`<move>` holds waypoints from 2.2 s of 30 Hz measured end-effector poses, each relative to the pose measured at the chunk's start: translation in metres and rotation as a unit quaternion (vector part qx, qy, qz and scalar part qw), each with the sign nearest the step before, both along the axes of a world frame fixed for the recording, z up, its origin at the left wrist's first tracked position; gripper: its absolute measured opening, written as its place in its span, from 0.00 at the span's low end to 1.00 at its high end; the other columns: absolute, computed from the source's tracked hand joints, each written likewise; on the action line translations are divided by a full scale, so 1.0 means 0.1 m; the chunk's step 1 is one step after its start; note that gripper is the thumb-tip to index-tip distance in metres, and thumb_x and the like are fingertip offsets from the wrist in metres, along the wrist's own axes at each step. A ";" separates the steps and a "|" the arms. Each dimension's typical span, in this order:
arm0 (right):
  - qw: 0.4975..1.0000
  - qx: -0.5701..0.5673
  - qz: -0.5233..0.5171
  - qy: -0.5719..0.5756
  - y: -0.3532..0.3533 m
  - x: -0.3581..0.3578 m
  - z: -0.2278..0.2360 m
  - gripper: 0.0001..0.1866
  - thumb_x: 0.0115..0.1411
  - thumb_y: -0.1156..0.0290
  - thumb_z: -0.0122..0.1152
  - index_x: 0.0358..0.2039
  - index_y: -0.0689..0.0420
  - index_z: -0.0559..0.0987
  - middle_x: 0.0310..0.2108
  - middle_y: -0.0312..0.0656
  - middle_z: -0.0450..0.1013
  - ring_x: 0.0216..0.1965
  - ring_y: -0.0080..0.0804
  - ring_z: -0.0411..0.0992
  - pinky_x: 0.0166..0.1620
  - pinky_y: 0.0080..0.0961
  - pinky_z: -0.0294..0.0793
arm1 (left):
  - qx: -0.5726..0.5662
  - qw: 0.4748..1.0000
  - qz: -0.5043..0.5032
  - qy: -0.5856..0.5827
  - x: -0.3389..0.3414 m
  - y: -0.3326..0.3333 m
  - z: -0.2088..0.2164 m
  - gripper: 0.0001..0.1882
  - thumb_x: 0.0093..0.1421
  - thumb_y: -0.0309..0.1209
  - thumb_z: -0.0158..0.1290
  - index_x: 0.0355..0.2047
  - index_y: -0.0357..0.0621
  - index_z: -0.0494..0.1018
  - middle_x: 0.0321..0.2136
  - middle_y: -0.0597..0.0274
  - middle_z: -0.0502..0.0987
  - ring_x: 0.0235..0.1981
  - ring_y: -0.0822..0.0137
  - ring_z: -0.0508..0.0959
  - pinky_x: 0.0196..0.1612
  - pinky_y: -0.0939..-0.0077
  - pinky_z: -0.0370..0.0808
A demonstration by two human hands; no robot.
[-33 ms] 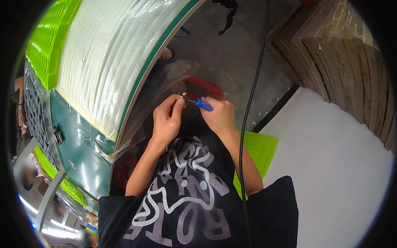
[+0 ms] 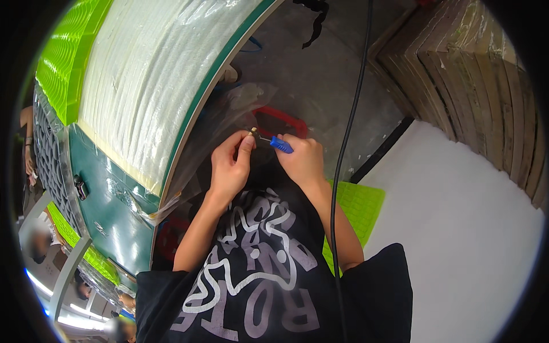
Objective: The recorder uses a utility knife to trim small rubber or foam components on a factory assembly line workstation.
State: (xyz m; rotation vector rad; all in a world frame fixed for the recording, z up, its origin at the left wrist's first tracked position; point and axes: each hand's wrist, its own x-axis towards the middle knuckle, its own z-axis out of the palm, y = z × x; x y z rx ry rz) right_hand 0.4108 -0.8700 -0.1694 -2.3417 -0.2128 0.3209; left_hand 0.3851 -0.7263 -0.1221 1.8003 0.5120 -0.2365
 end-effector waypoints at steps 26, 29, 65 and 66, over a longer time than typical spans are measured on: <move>0.963 -0.120 -0.042 0.239 -0.12 -0.34 -0.72 0.13 0.48 0.64 0.49 0.20 0.60 0.77 0.23 0.57 0.70 0.31 0.57 0.69 0.36 0.44 0.68 | 0.126 0.985 -0.114 0.008 -0.27 -0.07 -1.14 0.06 0.56 0.31 0.42 0.29 0.43 0.67 0.23 0.47 0.71 0.29 0.46 0.72 0.31 0.58 0.67; 0.957 -0.127 -0.041 0.256 -0.11 -0.36 -0.67 0.13 0.48 0.64 0.49 0.20 0.59 0.77 0.23 0.57 0.70 0.32 0.57 0.69 0.36 0.44 0.68 | 0.111 0.989 -0.100 0.011 -0.31 -0.06 -1.19 0.06 0.56 0.31 0.43 0.29 0.43 0.67 0.23 0.47 0.71 0.29 0.46 0.72 0.31 0.58 0.67; 0.940 -0.165 -0.048 0.294 -0.13 -0.45 -0.62 0.14 0.48 0.63 0.50 0.21 0.62 0.76 0.22 0.61 0.69 0.32 0.59 0.69 0.37 0.44 0.68 | 0.093 0.990 -0.105 0.025 -0.32 -0.03 -1.26 0.05 0.54 0.30 0.44 0.26 0.42 0.67 0.24 0.46 0.71 0.29 0.45 0.71 0.30 0.58 0.67; 0.940 -0.166 -0.049 0.295 -0.13 -0.44 -0.63 0.14 0.48 0.63 0.50 0.21 0.62 0.76 0.22 0.61 0.69 0.32 0.59 0.69 0.37 0.44 0.68 | 0.091 0.990 -0.106 0.025 -0.33 -0.03 -1.28 0.05 0.54 0.30 0.44 0.26 0.42 0.67 0.24 0.46 0.71 0.29 0.45 0.71 0.30 0.58 0.67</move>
